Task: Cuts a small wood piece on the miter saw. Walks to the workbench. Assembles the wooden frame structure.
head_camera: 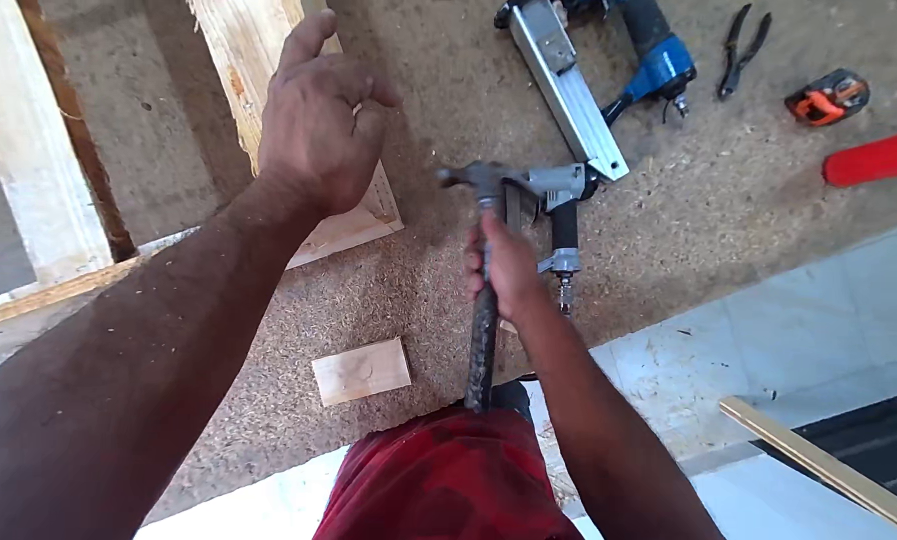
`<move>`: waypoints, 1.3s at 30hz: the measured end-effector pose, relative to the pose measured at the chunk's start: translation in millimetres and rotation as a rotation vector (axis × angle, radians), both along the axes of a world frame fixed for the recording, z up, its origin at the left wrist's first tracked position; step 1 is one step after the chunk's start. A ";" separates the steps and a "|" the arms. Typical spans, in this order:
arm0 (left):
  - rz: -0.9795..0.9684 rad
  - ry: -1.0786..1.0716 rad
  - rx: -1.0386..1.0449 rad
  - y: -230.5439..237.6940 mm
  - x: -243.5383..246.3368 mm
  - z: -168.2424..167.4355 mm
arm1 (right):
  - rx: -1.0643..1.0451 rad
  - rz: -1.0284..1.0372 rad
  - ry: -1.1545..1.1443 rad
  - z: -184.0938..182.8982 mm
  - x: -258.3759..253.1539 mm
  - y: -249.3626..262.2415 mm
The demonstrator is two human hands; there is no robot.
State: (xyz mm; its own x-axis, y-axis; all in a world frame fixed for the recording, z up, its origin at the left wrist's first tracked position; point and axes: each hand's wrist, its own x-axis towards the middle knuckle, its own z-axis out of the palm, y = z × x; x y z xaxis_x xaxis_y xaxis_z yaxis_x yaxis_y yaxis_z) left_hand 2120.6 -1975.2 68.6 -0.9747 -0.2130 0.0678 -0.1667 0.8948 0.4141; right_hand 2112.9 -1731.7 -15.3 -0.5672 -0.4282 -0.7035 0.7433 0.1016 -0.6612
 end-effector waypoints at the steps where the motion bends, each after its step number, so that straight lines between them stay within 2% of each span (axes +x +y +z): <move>1: 0.005 -0.002 0.000 0.1 0.3 -0.3 | 0.024 -0.092 0.007 2.6 -5.1 2.4; 3: 0.013 -0.002 0.003 0.9 0.1 -0.4 | 0.036 -0.168 -0.004 3.0 -5.9 -1.4; 6: 0.004 0.009 0.006 0.8 0.6 -1.3 | -0.011 0.081 -0.062 -8.0 15.2 -17.8; 8: 0.000 0.012 0.007 0.1 1.7 -0.6 | 0.006 0.131 -0.020 -11.3 21.7 -16.4; 10: 0.004 0.012 0.004 -0.3 1.0 -0.1 | 0.117 0.289 0.263 -5.8 21.2 9.8; 12: 0.014 0.011 0.003 0.1 0.3 -0.5 | 0.292 0.607 0.602 7.4 21.4 45.0; 14: 0.034 -0.009 0.015 0.7 0.7 0.0 | 0.354 0.939 0.829 24.3 25.0 68.5; 17: 0.041 -0.018 0.019 0.5 0.2 0.6 | 0.381 1.435 1.029 34.3 21.9 63.3; 19: 0.038 -0.020 0.019 0.8 1.4 0.8 | 0.374 1.579 1.289 31.6 8.3 50.2; 23: 0.041 -0.019 0.009 1.3 2.0 0.6 | 0.461 1.601 1.586 38.4 -47.4 4.7; 25: 0.047 -0.028 0.011 2.4 2.8 0.8 | 0.510 1.670 1.617 39.4 -65.4 -14.8; 29: 0.068 -0.032 0.029 2.6 3.1 1.0 | 0.374 1.880 1.616 34.9 -58.8 -23.3; 33: 0.064 -0.041 0.027 2.2 2.7 -0.5 | 0.514 1.790 1.624 24.3 -71.0 -31.0; 37: 0.050 -0.032 0.019 1.3 2.9 0.1 | 0.430 1.848 1.660 18.2 -64.0 -30.2; 39: 0.038 -0.028 0.014 0.1 0.8 0.8 | 0.486 1.781 1.623 21.5 -70.8 -33.0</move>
